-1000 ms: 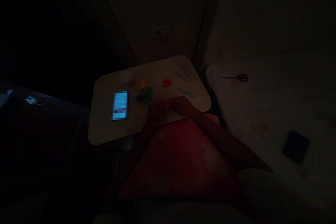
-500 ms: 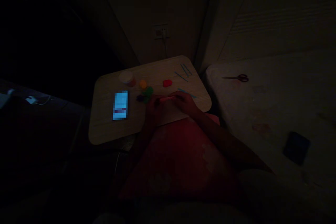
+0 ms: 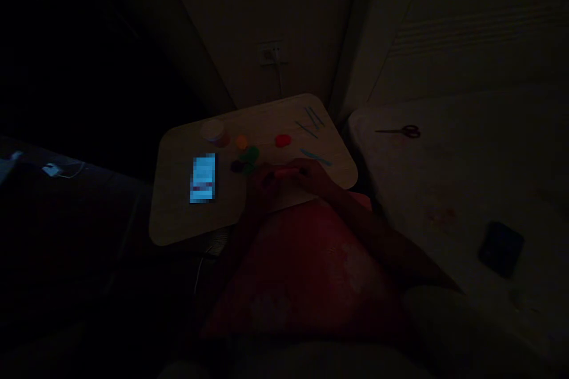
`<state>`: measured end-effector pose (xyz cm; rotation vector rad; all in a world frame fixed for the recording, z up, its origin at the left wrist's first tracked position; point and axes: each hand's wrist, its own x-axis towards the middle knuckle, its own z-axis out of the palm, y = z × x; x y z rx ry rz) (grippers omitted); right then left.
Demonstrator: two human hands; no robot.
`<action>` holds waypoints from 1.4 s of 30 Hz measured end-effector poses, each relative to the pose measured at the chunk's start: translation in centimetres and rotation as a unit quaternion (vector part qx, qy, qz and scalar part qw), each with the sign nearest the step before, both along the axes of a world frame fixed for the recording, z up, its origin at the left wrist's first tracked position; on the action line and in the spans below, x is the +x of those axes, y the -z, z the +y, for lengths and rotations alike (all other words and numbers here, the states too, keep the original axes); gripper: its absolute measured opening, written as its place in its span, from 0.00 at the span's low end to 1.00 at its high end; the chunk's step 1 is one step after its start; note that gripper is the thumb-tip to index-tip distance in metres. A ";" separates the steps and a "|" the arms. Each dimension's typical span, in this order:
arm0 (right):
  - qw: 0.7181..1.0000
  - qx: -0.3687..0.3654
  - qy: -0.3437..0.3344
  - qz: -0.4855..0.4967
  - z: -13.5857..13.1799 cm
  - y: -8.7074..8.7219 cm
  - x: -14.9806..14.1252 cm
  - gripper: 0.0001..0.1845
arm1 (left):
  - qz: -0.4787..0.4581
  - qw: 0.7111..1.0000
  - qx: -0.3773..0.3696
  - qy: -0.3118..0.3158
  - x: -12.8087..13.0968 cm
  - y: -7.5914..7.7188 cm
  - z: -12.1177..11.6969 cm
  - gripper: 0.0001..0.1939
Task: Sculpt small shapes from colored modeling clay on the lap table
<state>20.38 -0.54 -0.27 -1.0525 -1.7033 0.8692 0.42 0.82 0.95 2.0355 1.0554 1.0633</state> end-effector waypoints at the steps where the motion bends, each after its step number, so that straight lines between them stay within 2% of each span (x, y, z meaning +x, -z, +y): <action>1: 1.000 -0.002 -0.002 -0.003 0.0 0.0 0.0 0.14 | 0.000 1.000 -0.002 -0.005 0.0 -0.1 0.0 0.10; 6: 1.000 0.004 -0.009 -0.016 0.1 0.1 -0.1 0.18 | 0.021 0.999 -0.016 -0.023 0.1 -0.2 -0.1 0.10; 11: 1.000 0.014 -0.020 -0.013 0.0 0.1 0.2 0.16 | 0.044 0.999 -0.010 0.018 0.3 -0.5 -0.2 0.12; 15: 0.999 0.017 -0.025 -0.029 -0.1 0.1 0.3 0.18 | 0.050 0.997 -0.032 0.041 0.3 -0.7 -0.5 0.17; 22: 0.998 -0.032 0.010 -0.060 0.0 0.1 -0.2 0.26 | 0.006 0.995 -0.097 -0.013 0.2 -0.3 -0.6 0.19; 27: 0.999 -0.008 0.034 -0.030 0.1 0.0 -0.4 0.22 | -0.051 0.994 -0.085 -0.033 0.4 -0.4 -0.5 0.24; 33: 0.999 0.016 0.032 -0.001 0.3 0.5 -0.2 0.15 | -0.061 0.994 -0.062 -0.063 0.5 0.2 0.0 0.19; 38: 0.999 0.012 0.036 0.010 0.2 0.3 -0.1 0.16 | -0.042 0.997 -0.050 -0.036 0.3 1.0 0.2 0.18; 42: 0.999 -0.018 0.030 0.010 -0.2 -0.3 -0.5 0.16 | -0.020 0.998 -0.052 -0.021 0.3 0.7 -0.1 0.17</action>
